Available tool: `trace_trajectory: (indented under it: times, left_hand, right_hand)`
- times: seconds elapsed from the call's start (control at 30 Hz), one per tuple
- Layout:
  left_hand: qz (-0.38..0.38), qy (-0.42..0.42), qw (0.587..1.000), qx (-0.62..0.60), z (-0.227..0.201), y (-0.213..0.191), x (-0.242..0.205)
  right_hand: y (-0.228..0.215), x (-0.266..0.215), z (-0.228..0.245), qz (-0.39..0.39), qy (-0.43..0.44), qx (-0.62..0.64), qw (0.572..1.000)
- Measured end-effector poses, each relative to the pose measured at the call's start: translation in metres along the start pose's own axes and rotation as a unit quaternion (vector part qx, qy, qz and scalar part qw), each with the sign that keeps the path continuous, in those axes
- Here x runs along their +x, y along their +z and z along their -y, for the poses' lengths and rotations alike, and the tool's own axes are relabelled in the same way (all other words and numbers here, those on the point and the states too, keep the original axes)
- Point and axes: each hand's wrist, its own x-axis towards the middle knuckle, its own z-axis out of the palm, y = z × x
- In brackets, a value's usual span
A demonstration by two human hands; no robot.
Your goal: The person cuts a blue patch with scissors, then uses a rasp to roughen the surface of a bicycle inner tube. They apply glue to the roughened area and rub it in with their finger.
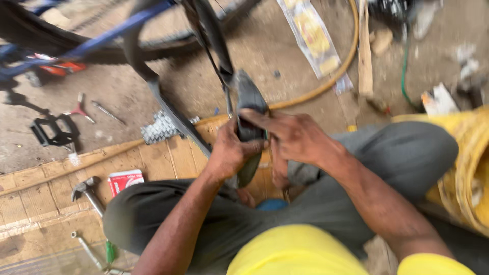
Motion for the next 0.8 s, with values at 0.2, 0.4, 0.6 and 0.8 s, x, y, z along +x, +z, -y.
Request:
trace_trajectory:
  times: [0.2,0.4,0.6,0.8]
  left_hand:
    - [0.010,-0.001,1.000,0.003,0.004,0.001,0.000]
    - [0.010,-0.024,0.999,-0.031,0.010,0.001,0.000]
    - [0.014,0.004,0.997,-0.074,0.002,0.001,-0.005]
    - [0.009,-0.003,1.000,-0.028,-0.004,-0.002,-0.005]
  right_hand:
    - [-0.006,0.005,0.003,0.007,0.014,-0.001,1.000]
    - [-0.002,0.006,-0.001,0.125,0.101,0.010,0.987]
    - [0.006,0.002,-0.006,-0.010,-0.018,-0.013,1.000]
    - [0.007,-0.007,-0.004,0.059,0.015,0.046,0.997]
